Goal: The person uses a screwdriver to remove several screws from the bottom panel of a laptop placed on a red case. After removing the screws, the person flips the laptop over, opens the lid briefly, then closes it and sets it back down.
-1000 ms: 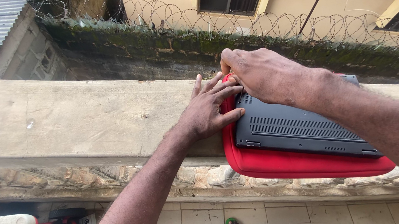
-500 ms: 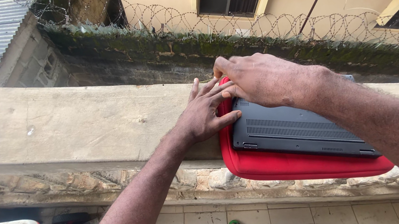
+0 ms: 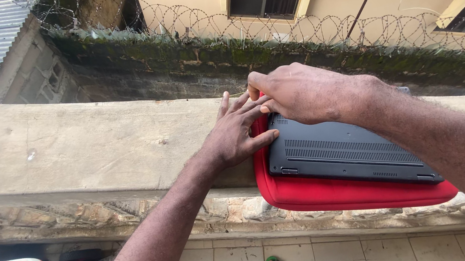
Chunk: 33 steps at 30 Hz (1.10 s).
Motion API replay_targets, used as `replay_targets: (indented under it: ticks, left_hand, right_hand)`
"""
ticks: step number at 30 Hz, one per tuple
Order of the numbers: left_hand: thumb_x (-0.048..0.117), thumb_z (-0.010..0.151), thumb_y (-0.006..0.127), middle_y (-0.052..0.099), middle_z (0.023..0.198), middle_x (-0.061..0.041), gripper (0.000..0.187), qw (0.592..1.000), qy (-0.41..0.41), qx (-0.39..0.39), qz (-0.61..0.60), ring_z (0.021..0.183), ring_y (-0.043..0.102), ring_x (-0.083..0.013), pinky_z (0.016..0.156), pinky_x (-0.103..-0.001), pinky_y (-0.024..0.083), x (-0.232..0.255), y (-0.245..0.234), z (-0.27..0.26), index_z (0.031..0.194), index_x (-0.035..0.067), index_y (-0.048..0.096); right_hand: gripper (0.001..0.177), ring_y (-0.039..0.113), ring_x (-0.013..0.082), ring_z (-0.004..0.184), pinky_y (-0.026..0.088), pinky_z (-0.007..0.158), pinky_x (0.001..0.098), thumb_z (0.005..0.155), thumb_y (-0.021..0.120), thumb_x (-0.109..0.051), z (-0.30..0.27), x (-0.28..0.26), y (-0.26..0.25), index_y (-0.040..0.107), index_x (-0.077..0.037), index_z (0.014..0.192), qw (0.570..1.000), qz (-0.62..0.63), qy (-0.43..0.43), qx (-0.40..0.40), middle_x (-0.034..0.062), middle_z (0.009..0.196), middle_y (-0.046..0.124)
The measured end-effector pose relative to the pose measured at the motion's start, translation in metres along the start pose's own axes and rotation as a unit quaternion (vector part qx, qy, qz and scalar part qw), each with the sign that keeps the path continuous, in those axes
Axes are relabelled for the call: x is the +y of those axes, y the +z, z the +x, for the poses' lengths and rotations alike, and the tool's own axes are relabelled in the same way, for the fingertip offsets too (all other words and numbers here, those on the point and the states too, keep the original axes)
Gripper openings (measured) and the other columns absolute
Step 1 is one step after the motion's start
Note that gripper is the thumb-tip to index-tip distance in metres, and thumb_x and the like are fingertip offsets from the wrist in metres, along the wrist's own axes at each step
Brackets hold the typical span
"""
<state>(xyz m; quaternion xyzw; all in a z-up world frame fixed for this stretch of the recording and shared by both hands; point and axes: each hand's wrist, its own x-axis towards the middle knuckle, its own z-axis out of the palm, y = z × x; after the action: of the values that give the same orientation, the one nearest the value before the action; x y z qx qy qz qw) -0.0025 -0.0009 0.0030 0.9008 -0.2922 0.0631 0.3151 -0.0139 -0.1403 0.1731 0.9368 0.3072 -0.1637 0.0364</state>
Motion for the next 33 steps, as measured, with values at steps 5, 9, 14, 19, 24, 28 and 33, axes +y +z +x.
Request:
replay_targets:
  ticks: [5,9,14,19,24,28,33]
  left_hand:
    - [0.064,0.084,0.052,0.039,0.150,-0.007,0.072,1.000,-0.017,-0.010,-0.003,0.145,0.018,-0.0298,0.118,-0.055,-0.009,-0.0013,-0.0014,-0.0016,0.140,0.019,0.048]
    - [0.063,0.084,0.051,0.040,0.149,-0.007,0.070,1.000,-0.022,-0.015,0.002,0.146,0.017,-0.0285,0.118,-0.055,-0.010,0.0011,-0.0028,-0.0023,0.139,0.020,0.048]
    - [0.062,0.084,0.050,0.038,0.150,-0.006,0.069,1.000,-0.012,-0.014,-0.003,0.145,0.014,-0.0276,0.115,-0.056,-0.012,0.0025,-0.0016,-0.0014,0.140,0.021,0.046]
    - [0.061,0.085,0.051,0.038,0.150,-0.004,0.068,1.000,-0.015,-0.013,0.008,0.147,0.013,-0.0255,0.117,-0.055,-0.011,0.0033,-0.0017,-0.0015,0.139,0.021,0.047]
    - [0.061,0.084,0.051,0.039,0.150,-0.004,0.068,1.000,-0.023,-0.018,0.004,0.147,0.014,-0.0247,0.117,-0.055,-0.012,0.0011,-0.0017,-0.0031,0.138,0.021,0.048]
    - [0.062,0.084,0.051,0.038,0.151,-0.005,0.070,1.000,-0.022,-0.018,0.002,0.146,0.014,-0.0265,0.117,-0.056,-0.011,-0.0003,-0.0009,-0.0013,0.140,0.020,0.047]
    - [0.065,0.085,0.051,0.036,0.152,-0.004,0.074,1.000,-0.004,-0.008,0.006,0.146,0.014,-0.0279,0.117,-0.057,-0.010,-0.0027,0.0011,-0.0021,0.141,0.018,0.044]
  right_hand:
    - [0.040,0.062,0.0239,0.105,0.051,0.093,0.0429,0.094,0.047,-0.031,0.0017,-0.0045,-0.0037,0.041,-0.016,0.129,0.998,-0.028,0.034,-0.051,0.0090,0.112,0.062]
    - [0.040,0.059,0.0239,0.109,0.049,0.096,0.0430,0.093,0.048,-0.030,0.0006,-0.0068,-0.0059,0.042,-0.014,0.129,0.997,-0.041,0.015,-0.056,0.0099,0.113,0.061]
    - [0.038,0.060,0.0233,0.110,0.048,0.098,0.0419,0.094,0.047,-0.031,-0.0011,-0.0056,-0.0060,0.047,-0.012,0.127,0.997,-0.010,0.036,-0.065,0.0097,0.114,0.063]
    - [0.038,0.061,0.0239,0.109,0.049,0.097,0.0412,0.093,0.048,-0.027,0.0010,-0.0041,-0.0068,0.047,-0.012,0.128,0.997,0.008,0.040,-0.067,0.0094,0.115,0.063]
    - [0.040,0.060,0.0249,0.111,0.048,0.097,0.0415,0.092,0.052,-0.029,0.0047,-0.0045,-0.0051,0.048,-0.008,0.126,0.998,-0.015,0.016,-0.054,0.0120,0.113,0.064]
    - [0.039,0.062,0.0248,0.109,0.050,0.096,0.0418,0.093,0.051,-0.027,0.0050,-0.0052,-0.0044,0.047,-0.011,0.128,0.998,-0.006,0.034,-0.060,0.0120,0.112,0.065]
    - [0.044,0.065,0.0257,0.105,0.051,0.095,0.0429,0.094,0.051,-0.023,0.0057,-0.0076,-0.0083,0.041,-0.015,0.136,0.995,-0.011,0.057,-0.076,0.0133,0.110,0.067]
